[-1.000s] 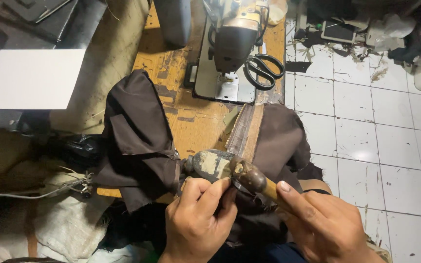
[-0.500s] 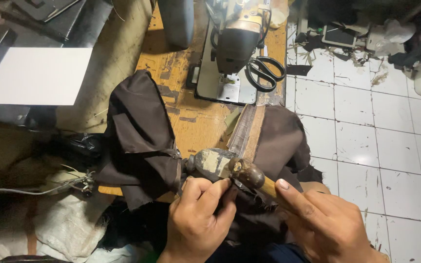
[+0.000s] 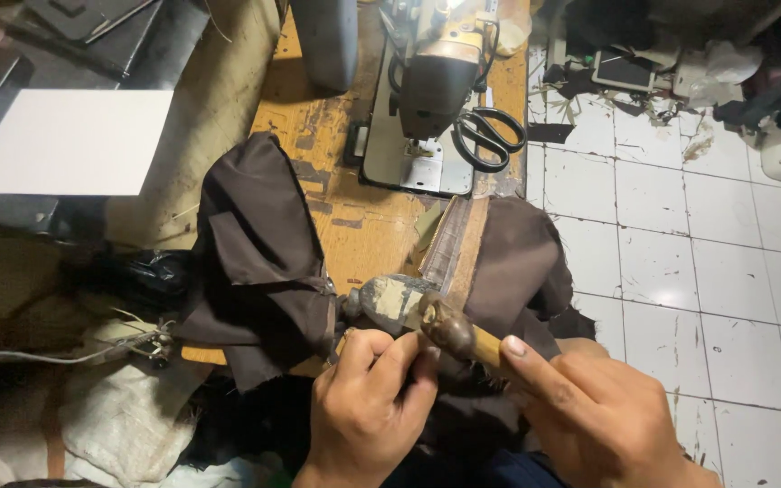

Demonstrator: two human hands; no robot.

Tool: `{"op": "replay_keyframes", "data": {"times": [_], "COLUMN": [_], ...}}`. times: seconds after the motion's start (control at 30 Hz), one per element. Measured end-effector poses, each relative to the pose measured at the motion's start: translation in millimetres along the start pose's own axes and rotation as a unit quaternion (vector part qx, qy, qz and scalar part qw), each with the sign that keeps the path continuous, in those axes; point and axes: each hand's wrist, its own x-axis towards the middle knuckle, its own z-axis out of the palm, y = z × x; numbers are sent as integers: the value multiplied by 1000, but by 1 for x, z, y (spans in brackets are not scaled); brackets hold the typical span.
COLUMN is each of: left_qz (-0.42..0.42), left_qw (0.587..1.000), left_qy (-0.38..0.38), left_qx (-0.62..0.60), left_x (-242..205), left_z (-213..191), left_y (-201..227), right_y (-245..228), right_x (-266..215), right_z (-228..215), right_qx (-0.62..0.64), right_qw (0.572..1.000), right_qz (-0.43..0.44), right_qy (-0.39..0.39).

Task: Hammering a seam on a piece of dark brown leather to flatten it on a workshop table.

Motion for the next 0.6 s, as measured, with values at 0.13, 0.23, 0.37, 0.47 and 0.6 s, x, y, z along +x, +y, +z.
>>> {"op": "replay_keyframes", "data": {"times": [0.13,0.23,0.37,0.47,0.6], "left_qz": [0,6,-27,-67,-70], "left_qw": [1000,1000,999,995,994], "left_qy": [8,16,-6,4,31], "left_qx": [-19,-17,-34,-79,-75], "left_x": [7,6,3,-1,0], "left_z": [-4,-3,-5,-3,-1], "left_y": [5,4,6,5,8], "right_y": [3,3,7,7,5], "right_x": [-10,-11,-18,-20,-15], "right_z": [5,4,11,12,7], "right_qx": [-7,-35,-28,-60,-36], "right_qw": [1000,999,999,998,999], "right_qz": [-5,16,-26,-32,-16], "right_qy": [-8,0,5,5,-11]}}
